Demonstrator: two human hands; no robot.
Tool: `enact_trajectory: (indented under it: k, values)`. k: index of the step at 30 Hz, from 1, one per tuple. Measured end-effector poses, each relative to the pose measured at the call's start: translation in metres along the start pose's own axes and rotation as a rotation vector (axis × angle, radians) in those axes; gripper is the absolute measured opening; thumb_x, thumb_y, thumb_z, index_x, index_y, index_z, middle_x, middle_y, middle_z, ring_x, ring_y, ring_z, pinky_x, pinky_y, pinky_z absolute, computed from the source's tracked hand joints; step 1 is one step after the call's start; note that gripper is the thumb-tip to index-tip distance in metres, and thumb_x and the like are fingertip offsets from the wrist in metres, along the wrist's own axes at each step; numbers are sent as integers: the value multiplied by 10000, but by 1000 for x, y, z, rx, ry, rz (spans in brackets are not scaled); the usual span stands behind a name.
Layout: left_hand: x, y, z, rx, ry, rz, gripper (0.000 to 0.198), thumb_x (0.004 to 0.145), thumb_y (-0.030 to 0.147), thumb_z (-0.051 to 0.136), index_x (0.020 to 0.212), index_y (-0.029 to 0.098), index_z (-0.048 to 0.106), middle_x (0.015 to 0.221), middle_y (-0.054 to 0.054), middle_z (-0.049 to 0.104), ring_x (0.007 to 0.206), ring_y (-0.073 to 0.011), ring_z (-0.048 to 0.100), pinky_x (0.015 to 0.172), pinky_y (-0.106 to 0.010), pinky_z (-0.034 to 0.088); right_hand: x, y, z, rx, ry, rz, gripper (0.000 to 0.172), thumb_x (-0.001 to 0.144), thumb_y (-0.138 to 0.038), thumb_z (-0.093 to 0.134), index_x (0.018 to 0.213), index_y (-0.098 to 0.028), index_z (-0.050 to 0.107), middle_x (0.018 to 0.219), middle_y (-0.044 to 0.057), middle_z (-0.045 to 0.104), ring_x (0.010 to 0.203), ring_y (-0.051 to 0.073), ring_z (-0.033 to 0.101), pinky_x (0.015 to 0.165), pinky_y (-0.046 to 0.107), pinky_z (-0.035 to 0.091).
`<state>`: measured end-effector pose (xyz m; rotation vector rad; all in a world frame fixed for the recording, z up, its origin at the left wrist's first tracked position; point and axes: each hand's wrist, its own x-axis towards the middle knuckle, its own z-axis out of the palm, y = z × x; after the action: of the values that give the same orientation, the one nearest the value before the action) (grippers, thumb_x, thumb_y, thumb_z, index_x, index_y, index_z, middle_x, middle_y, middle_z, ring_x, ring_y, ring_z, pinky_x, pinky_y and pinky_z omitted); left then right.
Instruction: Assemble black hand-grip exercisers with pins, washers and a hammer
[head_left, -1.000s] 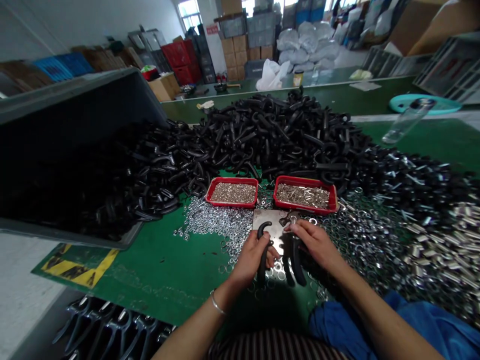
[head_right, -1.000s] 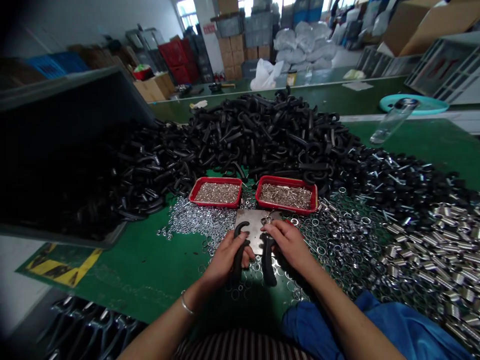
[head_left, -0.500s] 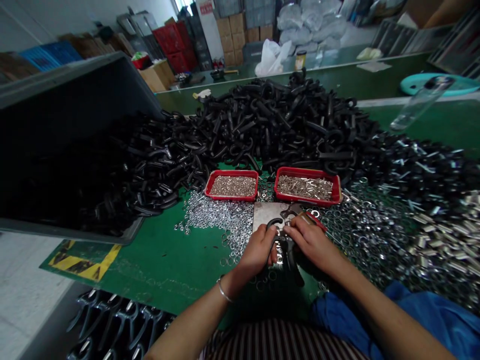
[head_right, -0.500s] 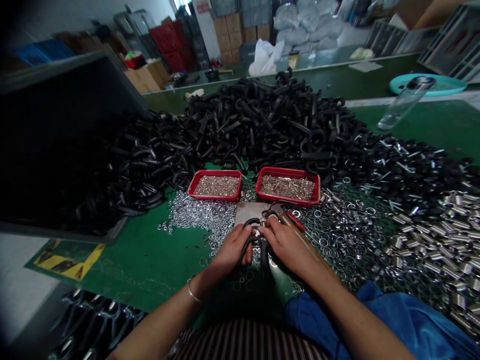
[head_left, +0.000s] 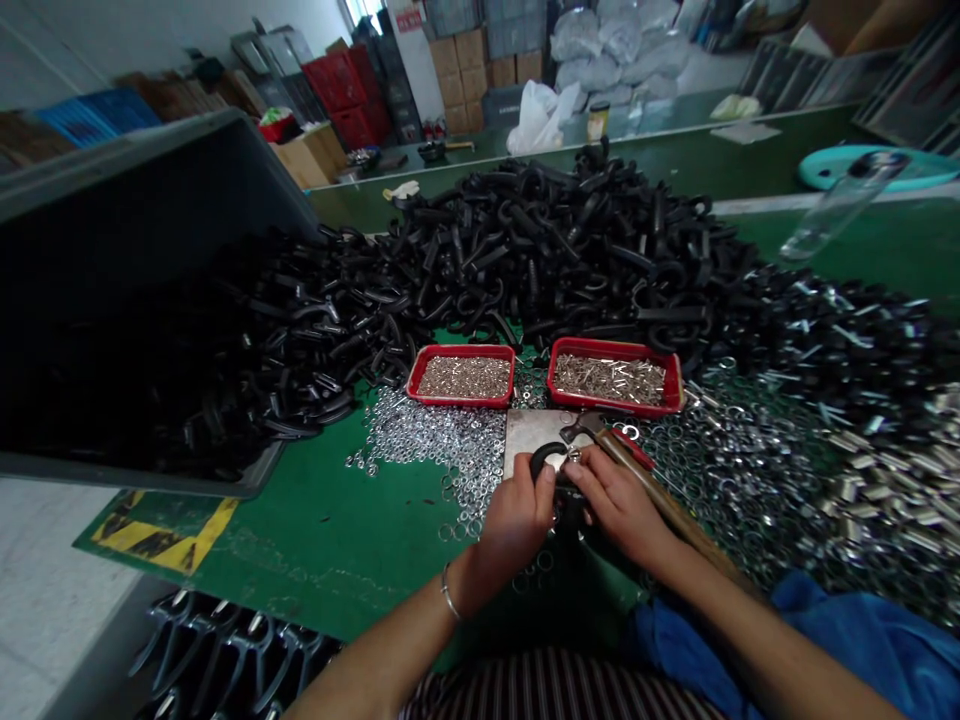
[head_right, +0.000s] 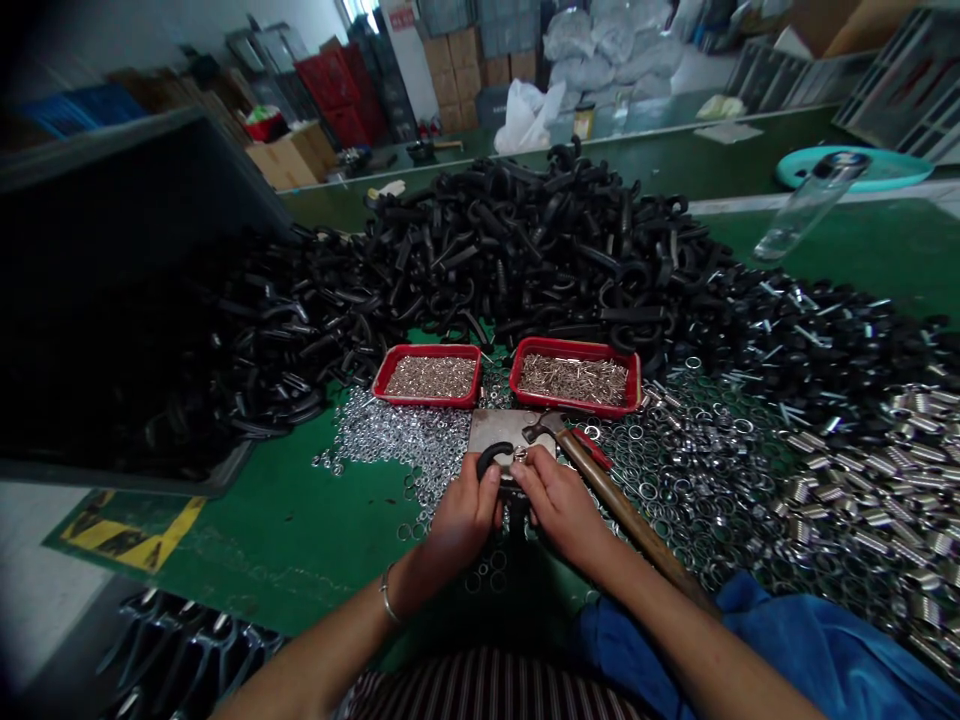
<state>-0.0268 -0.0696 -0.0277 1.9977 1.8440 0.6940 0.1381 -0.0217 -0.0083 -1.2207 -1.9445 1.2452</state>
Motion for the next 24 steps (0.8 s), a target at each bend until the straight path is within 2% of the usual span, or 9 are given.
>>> enact_trajectory:
  k: [4, 8, 10, 12, 15, 17, 20, 22, 24]
  values:
    - [-6, -11, -4, 116, -44, 97, 304, 1014, 391, 412, 1218, 176, 485, 977, -127, 685, 700, -191, 678, 593, -293, 496, -2, -7, -8, 5, -124, -6, 307, 1009, -474, 397, 858, -226, 496, 752, 4, 584, 724, 182, 583, 665, 297, 421]
    - [-10, -15, -22, 62, -263, 209, 588, 904, 667, 503, 1159, 138, 460, 830, -92, 716, 697, -237, 708, 574, -302, 507, -7, -4, 0, 104, -311, 32, 339, 1007, -496, 380, 997, -205, 554, 945, 53, 648, 889, 206, 600, 767, 321, 471]
    - [-9, -13, -31, 70, -350, 202, 639, 878, 715, 497, 1130, 129, 467, 802, -94, 717, 681, -254, 711, 554, -310, 499, -8, -3, 7, 117, -312, 60, 344, 1006, -494, 381, 1027, -198, 555, 969, 64, 660, 918, 214, 607, 789, 330, 483]
    - [-2, -12, -37, 108, -386, 165, 657, 892, 716, 466, 1142, 109, 471, 807, -120, 720, 688, -276, 714, 552, -328, 495, -4, -3, 13, 108, -264, 48, 342, 1009, -477, 376, 1052, -191, 560, 993, 75, 671, 938, 220, 620, 818, 342, 488]
    - [21, -16, -39, 161, -404, 110, 686, 896, 711, 461, 1190, 92, 477, 842, -152, 725, 753, -307, 722, 584, -346, 503, 13, -5, 9, -58, -192, 8, 338, 1002, -438, 396, 1072, -173, 594, 917, 89, 686, 867, 235, 643, 794, 367, 494]
    - [39, -22, -36, 226, -390, 62, 697, 884, 713, 482, 1198, 91, 497, 882, -173, 727, 805, -334, 721, 619, -365, 513, 31, -4, -5, -266, -94, -91, 322, 976, -399, 466, 1129, -163, 623, 961, 120, 693, 930, 268, 640, 839, 403, 486]
    - [59, -30, -26, 361, -350, 23, 725, 848, 739, 507, 1152, 83, 562, 850, -199, 717, 792, -372, 711, 654, -410, 514, 63, 7, -43, -557, 141, -234, 292, 960, -345, 509, 1131, -186, 685, 1096, 142, 665, 1092, 301, 574, 952, 442, 445]
    - [68, -30, -21, 410, -338, 71, 709, 829, 750, 515, 1079, 94, 619, 775, -193, 703, 754, -376, 704, 669, -423, 506, 84, 19, -72, -725, 228, -181, 276, 964, -331, 505, 1022, -190, 735, 1052, 143, 660, 1063, 305, 560, 939, 439, 448]
    - [79, -26, -21, 428, -314, 144, 669, 828, 746, 518, 982, 111, 662, 739, -183, 689, 737, -364, 697, 682, -418, 496, 103, 32, -94, -870, 189, -79, 266, 955, -318, 526, 964, -183, 755, 1036, 151, 662, 1046, 308, 553, 915, 429, 456]
